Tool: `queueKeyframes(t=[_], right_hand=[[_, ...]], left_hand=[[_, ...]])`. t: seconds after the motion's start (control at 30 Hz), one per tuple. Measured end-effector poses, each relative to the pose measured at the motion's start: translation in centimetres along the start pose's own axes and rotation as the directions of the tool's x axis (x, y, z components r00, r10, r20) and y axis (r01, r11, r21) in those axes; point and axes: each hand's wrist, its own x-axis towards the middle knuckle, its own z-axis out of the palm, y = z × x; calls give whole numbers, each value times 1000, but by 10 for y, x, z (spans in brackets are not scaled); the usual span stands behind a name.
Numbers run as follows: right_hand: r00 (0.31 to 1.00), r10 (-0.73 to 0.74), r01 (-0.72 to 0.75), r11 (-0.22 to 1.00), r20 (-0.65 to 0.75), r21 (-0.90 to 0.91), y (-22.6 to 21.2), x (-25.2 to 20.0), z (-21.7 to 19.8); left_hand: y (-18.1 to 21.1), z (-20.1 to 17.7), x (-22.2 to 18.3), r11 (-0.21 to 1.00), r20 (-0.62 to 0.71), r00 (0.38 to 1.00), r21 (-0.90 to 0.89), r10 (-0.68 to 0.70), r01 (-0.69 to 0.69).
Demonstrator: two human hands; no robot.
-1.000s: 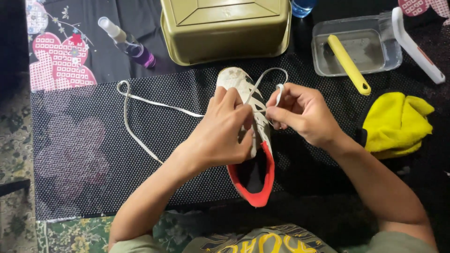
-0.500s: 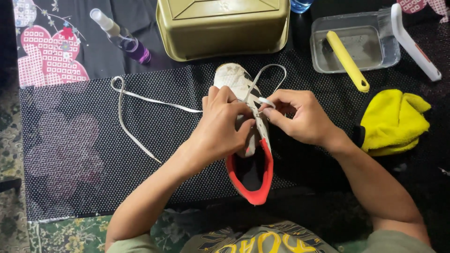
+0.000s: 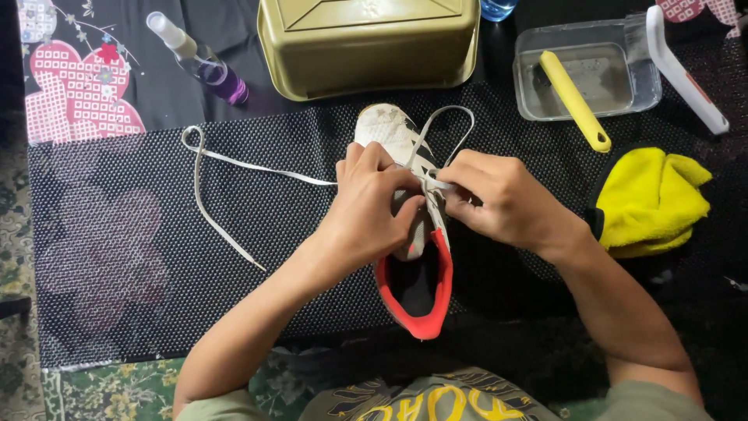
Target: The person is relacing a white and red soccer cleat by threading a white shoelace through the eyelets.
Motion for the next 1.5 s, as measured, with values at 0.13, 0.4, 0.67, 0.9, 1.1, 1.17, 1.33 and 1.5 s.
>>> queueKeyframes(t=[0.13, 0.4, 0.67, 0.9, 1.1, 1.17, 1.33, 1.5], right_hand=[[997, -72, 76, 989, 33, -129, -9, 4, -4], [990, -52, 80, 972, 130, -221, -13, 7, -10], [989, 92, -88, 995, 116, -45, -8, 6, -5], [975, 189, -195, 980, 119, 39, -6, 3, 3], [915, 395, -403, 903, 81, 151, -10, 3, 5], [888, 457, -457, 870, 41, 184, -8, 3, 7], [841, 540, -527, 824, -9, 208, -6, -7, 20], [838, 541, -517, 829, -70, 212, -18, -7, 22]], left_hand=[[2, 0, 0, 1000, 1, 1000, 13, 4, -4], [2, 3, 0, 1000, 9, 1000, 18, 0, 0], [3, 0, -1, 1000, 17, 1000, -6, -8, 8], [0, 3, -1, 1000, 10, 1000, 6, -10, 10], [1, 5, -1, 999, 8, 1000, 47, -19, 19], [4, 6, 0, 996, 1, 1000, 86, -17, 17], [6, 7, -6, 989, -17, 1000, 146, -24, 26], [15, 19, -14, 957, -153, 987, 290, 49, -2]])
